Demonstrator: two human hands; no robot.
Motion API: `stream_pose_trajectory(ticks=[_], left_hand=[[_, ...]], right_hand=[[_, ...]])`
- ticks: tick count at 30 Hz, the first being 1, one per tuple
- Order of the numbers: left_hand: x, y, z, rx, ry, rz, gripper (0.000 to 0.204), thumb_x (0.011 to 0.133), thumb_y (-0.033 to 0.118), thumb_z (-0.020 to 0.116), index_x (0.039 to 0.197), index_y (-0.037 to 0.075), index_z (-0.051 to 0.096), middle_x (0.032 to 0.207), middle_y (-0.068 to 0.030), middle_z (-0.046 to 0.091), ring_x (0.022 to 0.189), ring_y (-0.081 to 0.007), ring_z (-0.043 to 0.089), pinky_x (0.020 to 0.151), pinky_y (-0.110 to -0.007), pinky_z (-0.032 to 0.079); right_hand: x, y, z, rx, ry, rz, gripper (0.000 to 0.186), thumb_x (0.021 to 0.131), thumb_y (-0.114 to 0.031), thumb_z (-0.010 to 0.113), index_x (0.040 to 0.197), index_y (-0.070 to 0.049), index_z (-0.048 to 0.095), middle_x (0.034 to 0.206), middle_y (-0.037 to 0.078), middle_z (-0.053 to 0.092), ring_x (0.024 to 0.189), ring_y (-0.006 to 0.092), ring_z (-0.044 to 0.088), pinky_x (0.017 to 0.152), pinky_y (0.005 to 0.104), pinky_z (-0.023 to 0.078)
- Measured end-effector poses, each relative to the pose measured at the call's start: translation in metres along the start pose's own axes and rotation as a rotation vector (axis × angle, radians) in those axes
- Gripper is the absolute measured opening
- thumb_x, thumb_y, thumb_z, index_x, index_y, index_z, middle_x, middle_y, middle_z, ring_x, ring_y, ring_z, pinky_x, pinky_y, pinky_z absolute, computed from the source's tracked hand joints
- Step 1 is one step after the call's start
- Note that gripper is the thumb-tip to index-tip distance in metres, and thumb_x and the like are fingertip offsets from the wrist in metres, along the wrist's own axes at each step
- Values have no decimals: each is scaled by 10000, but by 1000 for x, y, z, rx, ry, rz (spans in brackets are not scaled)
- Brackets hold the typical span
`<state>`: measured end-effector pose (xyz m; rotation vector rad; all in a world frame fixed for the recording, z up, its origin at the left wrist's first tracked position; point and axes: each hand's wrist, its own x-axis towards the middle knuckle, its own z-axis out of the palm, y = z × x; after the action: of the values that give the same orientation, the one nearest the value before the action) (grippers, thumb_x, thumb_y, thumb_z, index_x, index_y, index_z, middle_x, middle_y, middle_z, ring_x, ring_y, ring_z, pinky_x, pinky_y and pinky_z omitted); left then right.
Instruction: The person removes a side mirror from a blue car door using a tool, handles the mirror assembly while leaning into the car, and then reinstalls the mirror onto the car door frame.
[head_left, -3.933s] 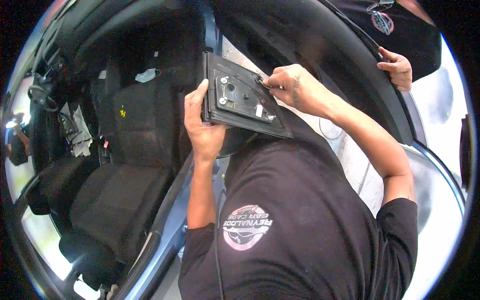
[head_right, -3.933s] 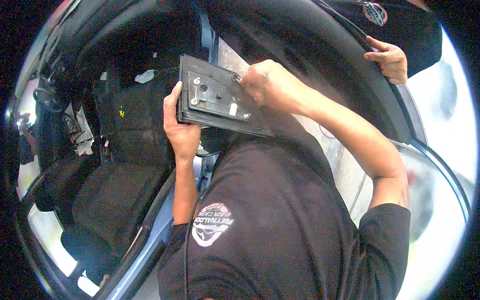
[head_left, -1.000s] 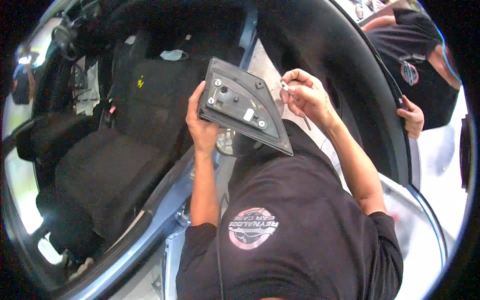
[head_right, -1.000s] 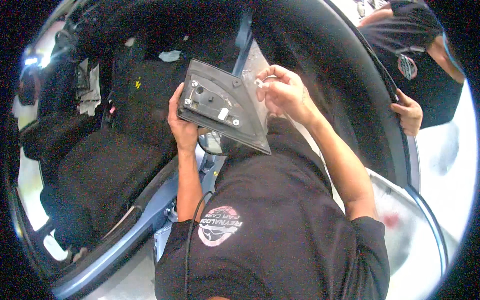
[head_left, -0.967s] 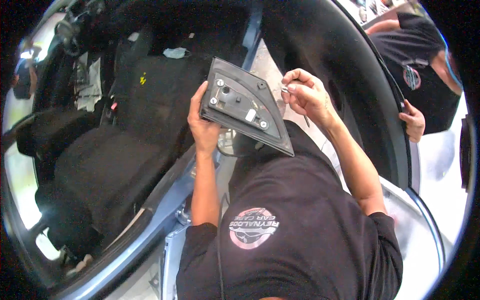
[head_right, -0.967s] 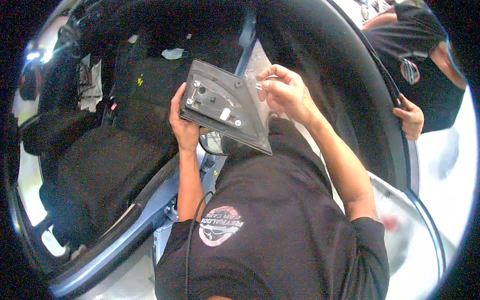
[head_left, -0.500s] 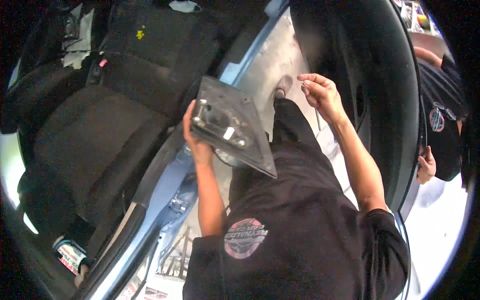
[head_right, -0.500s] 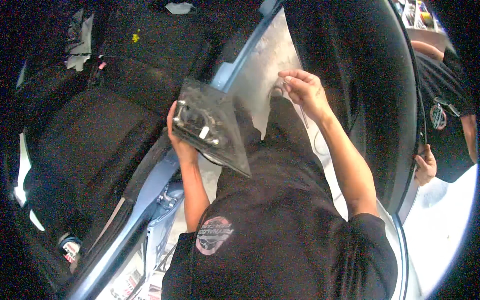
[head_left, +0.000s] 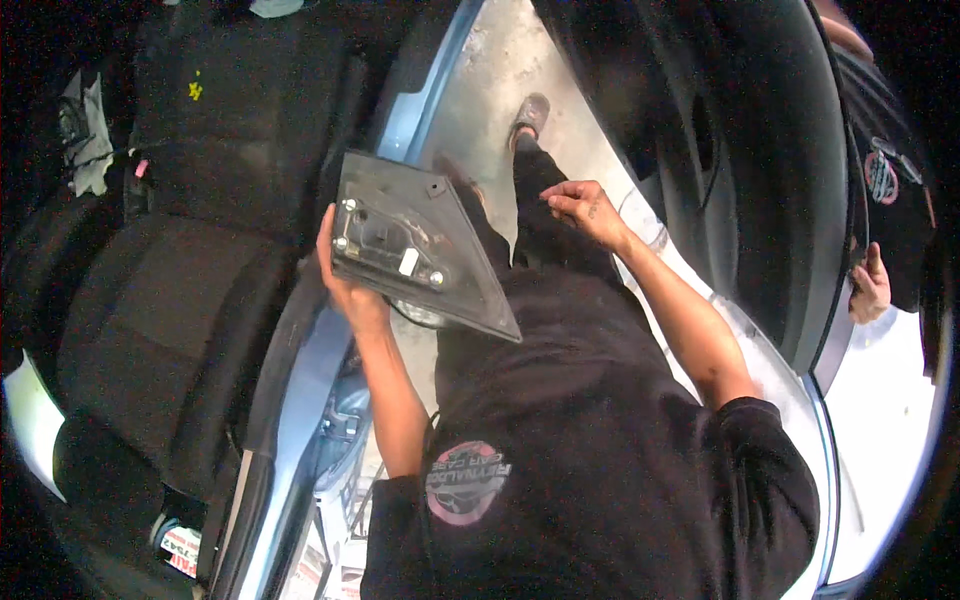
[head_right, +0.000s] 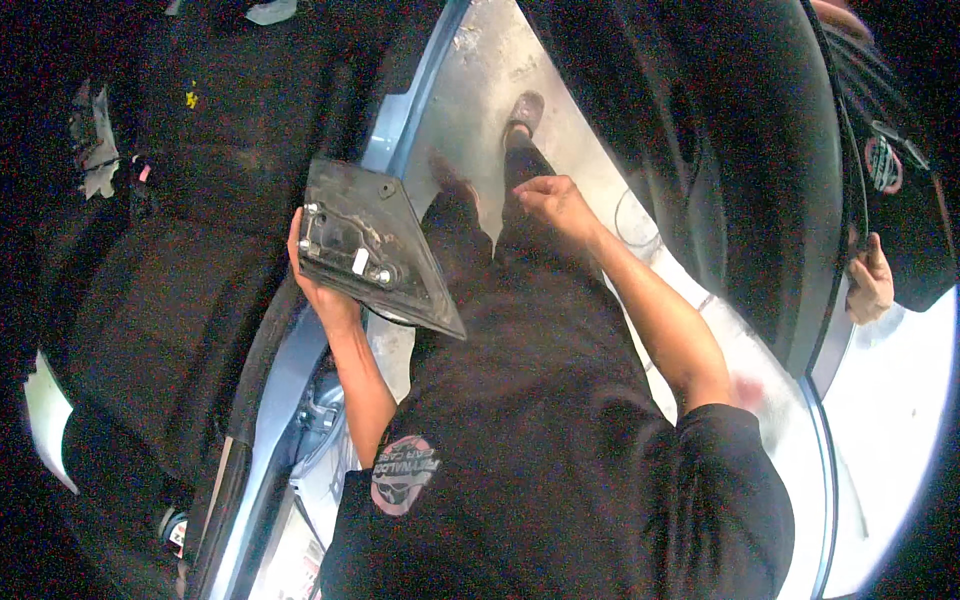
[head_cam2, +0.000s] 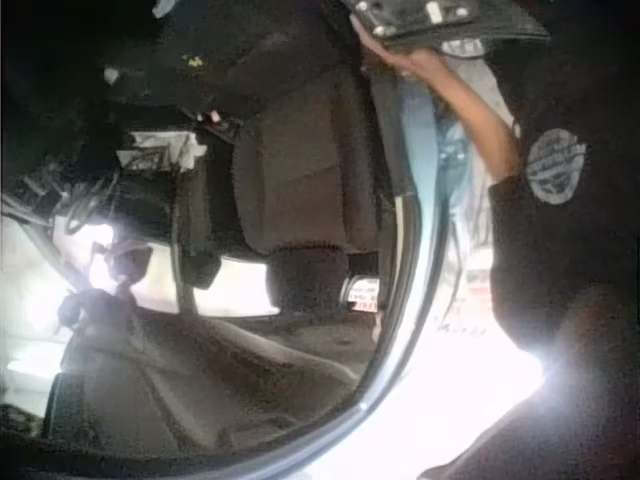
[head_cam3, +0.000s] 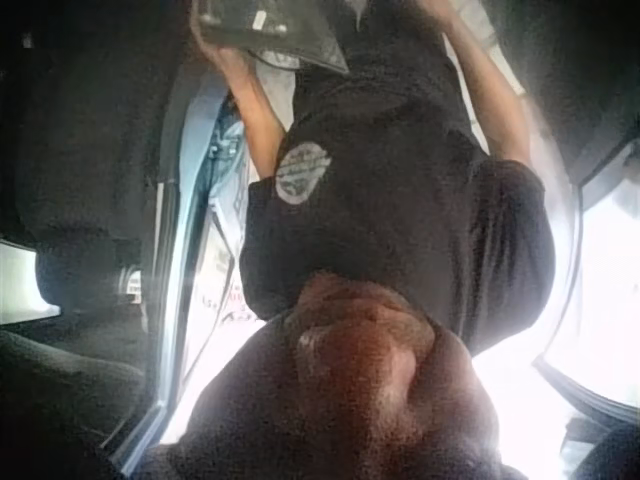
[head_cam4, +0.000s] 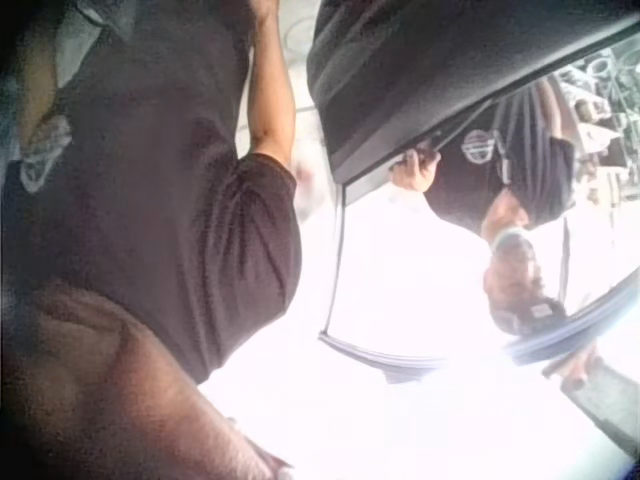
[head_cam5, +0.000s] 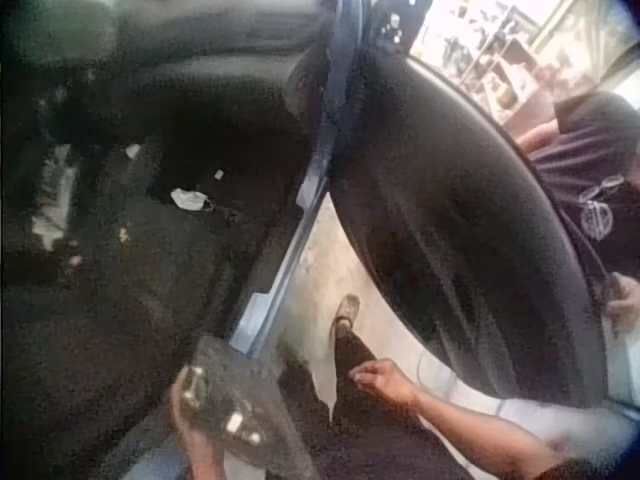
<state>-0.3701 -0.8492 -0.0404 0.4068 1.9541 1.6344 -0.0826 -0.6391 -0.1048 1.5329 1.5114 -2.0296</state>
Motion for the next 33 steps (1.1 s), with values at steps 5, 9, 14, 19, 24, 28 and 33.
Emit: stream_pose_trajectory(ticks=[5, 9, 14, 19, 24, 28, 33], left_hand=[[-4, -7, -1, -14, -62, 50, 741, 944, 445, 645, 1490, -25, 466, 1396, -158, 590, 1218, -251, 626, 1044, -384, 514], [-7, -23, -11, -14, -61, 49, 736, 964, 471, 614, 1491, -21, 467, 1404, -157, 590, 1252, -255, 605, 1063, -392, 500], [-11, -32, -24, 116, -24, 285, 632, 996, 424, 559, 1458, -6, 529, 1431, -148, 596, 1358, -267, 525, 1153, -411, 406], [-26, -25, -22, 59, -15, 59, 528, 937, 154, 658, 1439, 14, 567, 1461, -158, 582, 1400, -278, 503, 1187, -410, 358], [-43, -62, -19, 44, 97, -47, 552, 980, 273, 645, 1466, 37, 532, 1416, -124, 596, 1322, -256, 558, 1131, -402, 435], [-52, -79, 1, -301, 110, -210, 591, 1005, 345, 620, 1498, 54, 474, 1402, -132, 574, 1228, -259, 617, 1030, -417, 549], [-68, -140, 16, -208, 52, -288, 661, 979, 386, 641, 1483, -8, 474, 1400, -145, 586, 1251, -253, 607, 1075, -396, 510]], right_hand=[[-1, 31, 4, -110, 15, 28, 310, 944, -168, 650, 1150, 50, 728, 966, 94, 732, 873, 170, 663, 805, 306, 516], [3, 15, 4, -225, 27, -79, 365, 918, -177, 651, 1174, 75, 714, 1082, 162, 764, 1000, 221, 711, 910, 347, 543], [10, 12, 12, -415, 81, -214, 413, 907, -105, 689, 1287, 56, 675, 1066, 139, 765, 881, 186, 701, 822, 331, 557], [55, -69, 50, -681, 83, -827, 269, 928, -42, 664, 1189, 12, 695, 987, 210, 741, 879, 374, 716, 825, 399, 569], [160, -203, 163, -1066, -51, -1513, 415, 818, -43, 618, 1230, -66, 664, 1133, 149, 676, 1130, 346, 617, 1150, 495, 389], [228, -255, 272, -1440, -128, -1550, 259, 886, -151, 632, 1144, -130, 655, 1103, 72, 673, 1158, 268, 611, 1032, 432, 439], [292, -222, 303, -1615, -95, -1460, 268, 958, -233, 547, 1162, -147, 695, 1116, 84, 673, 1104, 281, 656, 978, 439, 499]])
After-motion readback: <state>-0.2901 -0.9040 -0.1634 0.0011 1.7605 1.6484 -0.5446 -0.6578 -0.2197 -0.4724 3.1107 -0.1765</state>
